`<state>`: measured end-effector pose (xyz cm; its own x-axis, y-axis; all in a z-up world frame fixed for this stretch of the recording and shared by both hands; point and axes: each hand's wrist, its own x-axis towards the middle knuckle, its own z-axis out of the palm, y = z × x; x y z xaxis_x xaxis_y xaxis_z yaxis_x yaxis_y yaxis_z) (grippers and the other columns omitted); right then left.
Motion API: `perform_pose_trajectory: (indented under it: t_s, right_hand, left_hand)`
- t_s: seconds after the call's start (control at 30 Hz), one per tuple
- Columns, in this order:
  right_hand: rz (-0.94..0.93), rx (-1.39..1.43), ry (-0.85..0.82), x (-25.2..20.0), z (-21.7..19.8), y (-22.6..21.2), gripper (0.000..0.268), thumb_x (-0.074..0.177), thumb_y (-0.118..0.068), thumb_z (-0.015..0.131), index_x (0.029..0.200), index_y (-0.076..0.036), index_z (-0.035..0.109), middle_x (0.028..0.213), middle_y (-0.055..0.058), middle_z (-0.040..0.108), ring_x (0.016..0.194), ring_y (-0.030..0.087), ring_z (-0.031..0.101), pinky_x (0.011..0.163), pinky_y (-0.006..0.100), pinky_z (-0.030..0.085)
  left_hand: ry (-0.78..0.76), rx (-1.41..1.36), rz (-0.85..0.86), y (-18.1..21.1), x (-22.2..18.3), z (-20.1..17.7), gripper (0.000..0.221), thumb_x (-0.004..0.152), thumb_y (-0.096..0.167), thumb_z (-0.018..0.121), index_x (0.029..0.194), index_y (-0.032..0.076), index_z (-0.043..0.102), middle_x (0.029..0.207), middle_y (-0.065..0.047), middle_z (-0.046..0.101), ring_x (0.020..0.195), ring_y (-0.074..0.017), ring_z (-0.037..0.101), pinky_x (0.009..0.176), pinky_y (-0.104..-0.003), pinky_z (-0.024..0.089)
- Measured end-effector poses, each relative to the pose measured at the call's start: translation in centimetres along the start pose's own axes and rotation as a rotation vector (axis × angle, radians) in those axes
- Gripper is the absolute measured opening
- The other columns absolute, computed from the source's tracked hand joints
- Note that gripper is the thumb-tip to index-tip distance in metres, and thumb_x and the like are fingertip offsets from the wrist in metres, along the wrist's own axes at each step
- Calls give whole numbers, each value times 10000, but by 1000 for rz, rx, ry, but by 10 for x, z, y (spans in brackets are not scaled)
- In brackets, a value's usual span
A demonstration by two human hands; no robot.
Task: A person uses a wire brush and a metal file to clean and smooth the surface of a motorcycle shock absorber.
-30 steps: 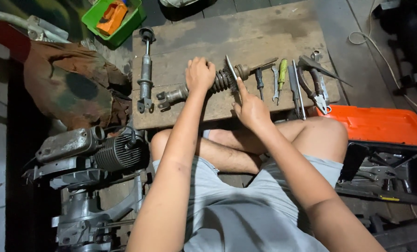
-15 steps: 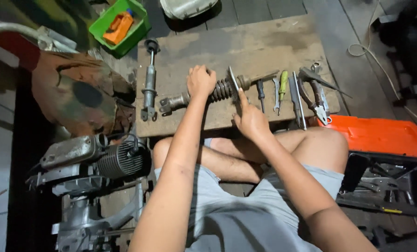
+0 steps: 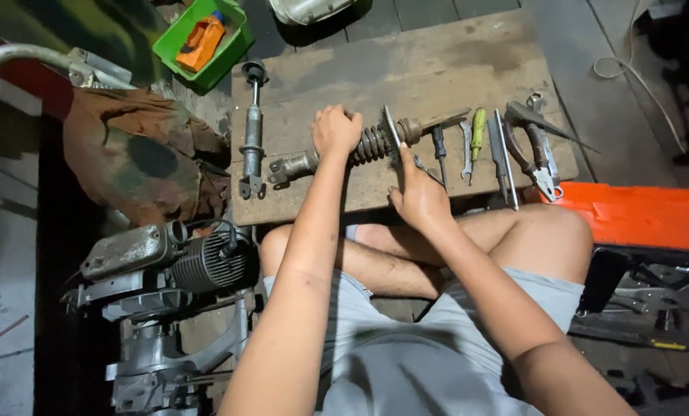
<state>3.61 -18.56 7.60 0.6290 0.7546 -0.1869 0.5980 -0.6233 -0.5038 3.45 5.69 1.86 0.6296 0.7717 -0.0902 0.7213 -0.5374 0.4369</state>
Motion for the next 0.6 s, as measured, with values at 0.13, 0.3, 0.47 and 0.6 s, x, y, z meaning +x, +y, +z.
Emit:
perform_pose_trajectory:
  t_s: [0.13,0.3,0.47,0.6]
  right_hand:
    - [-19,7,34,-2,5,4,817,942,-261,624,1611,-63,198,1148,323,666,997,491,695,815,590,575]
    - [5,6,7,-5,-10,-3,781,960,-245,625,1616,-68,240,1018,307,692,898,474,717,730,567,592]
    - [5,-96,-54,5,-13,2,784,961,-299,616,1616,-97,235,924,280,709,828,448,733,651,550,595]
    - [21,-126,-76,7,-16,2,774,950,-314,632,1604,-116,268,895,280,717,812,445,739,633,549,601]
  left_hand:
    - [-18,5,-14,1,-1,0,419,887,423,526,1063,99,724,1165,-131,686,1194,-317,597,1066,-481,472]
    - [-17,5,35,1,-8,-1,439,904,421,497,1047,78,729,1086,-138,690,1110,-322,636,1007,-471,501]
    - [2,-95,3,7,-23,-12,402,918,369,492,898,71,761,821,-142,726,824,-320,717,798,-450,569]
    - [-6,-112,-8,6,-19,-10,430,901,377,499,914,43,769,796,-182,733,779,-359,739,716,-466,583]
